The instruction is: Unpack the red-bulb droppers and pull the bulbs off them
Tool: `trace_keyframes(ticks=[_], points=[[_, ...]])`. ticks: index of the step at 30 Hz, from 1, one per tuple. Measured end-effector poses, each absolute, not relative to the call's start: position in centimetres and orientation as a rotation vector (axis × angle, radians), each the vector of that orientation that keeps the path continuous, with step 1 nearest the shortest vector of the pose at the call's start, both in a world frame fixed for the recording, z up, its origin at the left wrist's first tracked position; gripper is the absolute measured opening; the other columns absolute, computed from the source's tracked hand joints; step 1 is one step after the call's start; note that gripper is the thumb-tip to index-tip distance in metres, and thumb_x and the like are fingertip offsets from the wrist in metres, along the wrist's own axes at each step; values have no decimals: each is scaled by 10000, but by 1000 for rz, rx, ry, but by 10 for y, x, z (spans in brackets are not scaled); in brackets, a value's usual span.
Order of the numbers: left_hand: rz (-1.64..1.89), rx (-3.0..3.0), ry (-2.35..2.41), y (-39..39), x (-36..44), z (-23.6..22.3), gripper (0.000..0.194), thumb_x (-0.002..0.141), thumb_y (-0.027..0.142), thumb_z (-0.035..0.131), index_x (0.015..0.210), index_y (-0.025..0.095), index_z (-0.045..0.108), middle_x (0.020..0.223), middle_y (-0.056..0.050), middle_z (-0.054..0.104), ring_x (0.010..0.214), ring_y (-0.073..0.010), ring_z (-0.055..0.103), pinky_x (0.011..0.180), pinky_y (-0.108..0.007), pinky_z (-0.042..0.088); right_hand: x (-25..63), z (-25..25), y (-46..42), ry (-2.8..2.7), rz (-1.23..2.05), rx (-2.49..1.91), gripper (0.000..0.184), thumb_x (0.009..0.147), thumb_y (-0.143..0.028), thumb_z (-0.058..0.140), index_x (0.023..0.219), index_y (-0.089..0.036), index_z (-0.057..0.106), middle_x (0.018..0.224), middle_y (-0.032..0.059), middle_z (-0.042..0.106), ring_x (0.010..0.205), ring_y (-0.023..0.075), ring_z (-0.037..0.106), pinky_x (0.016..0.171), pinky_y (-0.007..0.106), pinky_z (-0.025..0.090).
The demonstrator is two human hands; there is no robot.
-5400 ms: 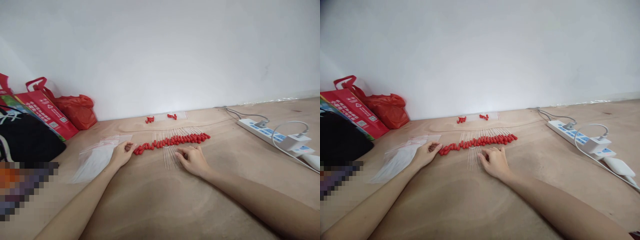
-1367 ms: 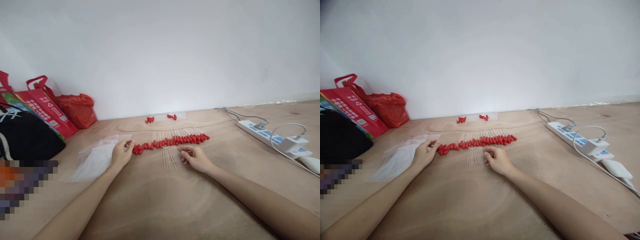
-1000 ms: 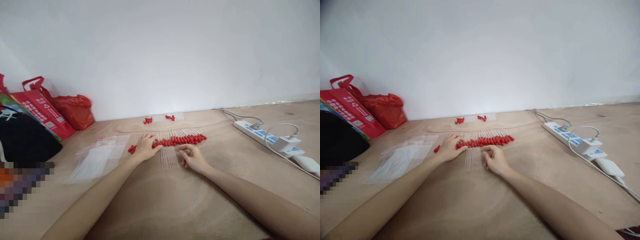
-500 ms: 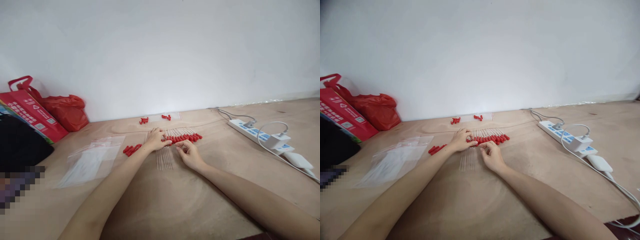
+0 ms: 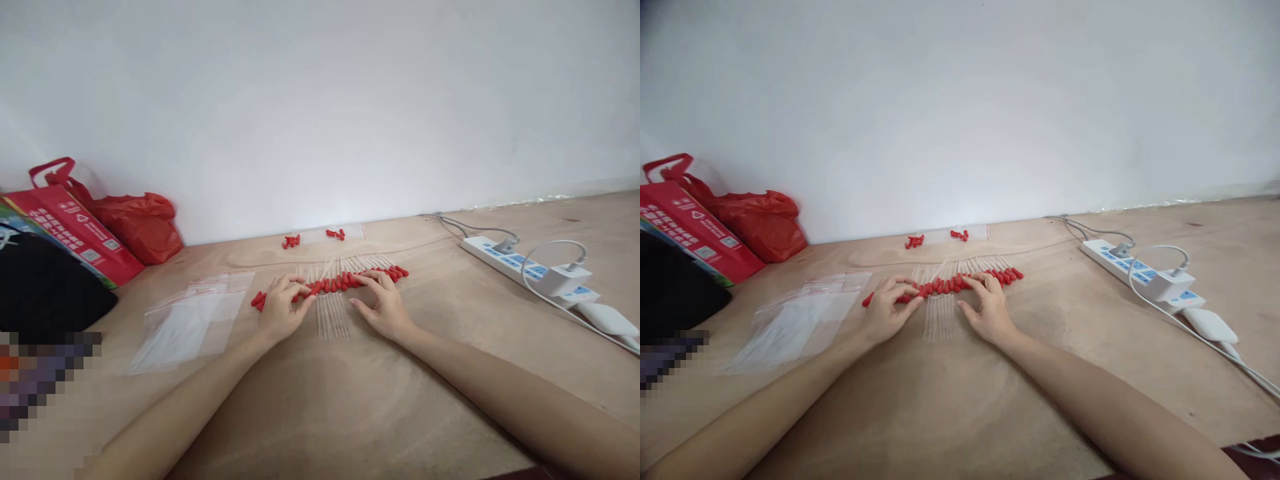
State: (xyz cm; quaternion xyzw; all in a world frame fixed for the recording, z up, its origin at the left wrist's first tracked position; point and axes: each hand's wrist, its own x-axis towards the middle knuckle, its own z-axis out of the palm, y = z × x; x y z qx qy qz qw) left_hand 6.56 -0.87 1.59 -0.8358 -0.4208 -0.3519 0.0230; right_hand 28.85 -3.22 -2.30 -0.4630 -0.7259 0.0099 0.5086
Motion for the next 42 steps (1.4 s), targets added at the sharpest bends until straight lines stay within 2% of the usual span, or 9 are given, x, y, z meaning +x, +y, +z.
trace_keyframes(ticks=[3, 5, 11, 14, 18, 20, 27, 34, 42], points=[[-1073, -2611, -1083, -31, 49, 8, 97, 783, 269, 543, 797, 202, 612, 911, -48, 573, 898, -190, 514, 811, -374, 396, 290, -19, -34, -1928, -149, -1060, 530, 742, -396, 570, 1227, -220, 450, 1193, 127, 465, 1092, 259, 421, 878, 451, 371], [-1044, -2622, -974, -38, 44, 5, 76, 781, 248, 551, 807, 209, 611, 905, -45, 580, 910, -193, 506, 814, -374, 393, 289, -17, -36, -2059, -212, -1013, 513, 757, -422, 553, 1226, -237, 455, 1219, 105, 471, 1128, 251, 396, 914, 450, 331], [-1038, -2624, -754, -37, 49, 3, 85, 782, 202, 557, 843, 221, 613, 866, -35, 605, 896, -187, 509, 790, -351, 408, 283, -16, -41, -2189, -316, -833, 198, 803, -363, 527, 974, -331, 621, 1062, 4, 599, 1073, 193, 449, 934, 437, 255], [-1016, -2642, -768, -37, 53, 3, 110, 786, 206, 551, 872, 220, 617, 926, -46, 611, 945, -195, 506, 823, -368, 409, 281, -17, -41, -2172, -322, -815, 161, 806, -345, 527, 915, -308, 640, 943, -4, 634, 978, 173, 494, 913, 426, 257], [-934, -2681, -855, -35, 61, 0, 261, 778, 307, 563, 1024, 226, 591, 1139, -70, 560, 1090, -232, 456, 898, -416, 385, 279, -16, -43, -2167, -340, -813, 148, 811, -301, 519, 883, -266, 643, 842, -7, 645, 913, 159, 511, 920, 420, 251], [-925, -2697, -842, -34, 66, -1, 298, 777, 344, 562, 1049, 224, 585, 1157, -69, 560, 1108, -234, 456, 902, -416, 390, 277, -16, -43, -2161, -359, -782, 142, 809, -282, 520, 875, -257, 643, 807, -11, 649, 893, 152, 514, 930, 414, 248], [-1007, -2697, -739, -35, 73, -3, 134, 832, 265, 502, 848, 225, 629, 907, 7, 681, 972, -170, 570, 925, -389, 352, 276, -17, -44, -2111, -409, -687, 145, 792, -247, 537, 899, -264, 633, 604, -43, 616, 789, 143, 511, 922, 416, 253], [-1027, -2667, -730, -42, 72, 2, 125, 826, 216, 501, 774, 217, 616, 787, 33, 694, 784, -149, 606, 849, -383, 337, 276, -16, -45, -2148, -430, -692, 108, 795, -253, 522, 790, -238, 628, 568, -42, 599, 777, 140, 502, 922, 408, 232], [-1132, -2631, -856, -37, 54, 1, 115, 809, 166, 506, 740, 196, 593, 750, 22, 671, 735, -133, 589, 792, -337, 373, 292, -17, -44, -2066, -390, -872, 154, 809, -261, 500, 765, -224, 643, 610, -24, 628, 751, 144, 496, 869, 378, 249]])
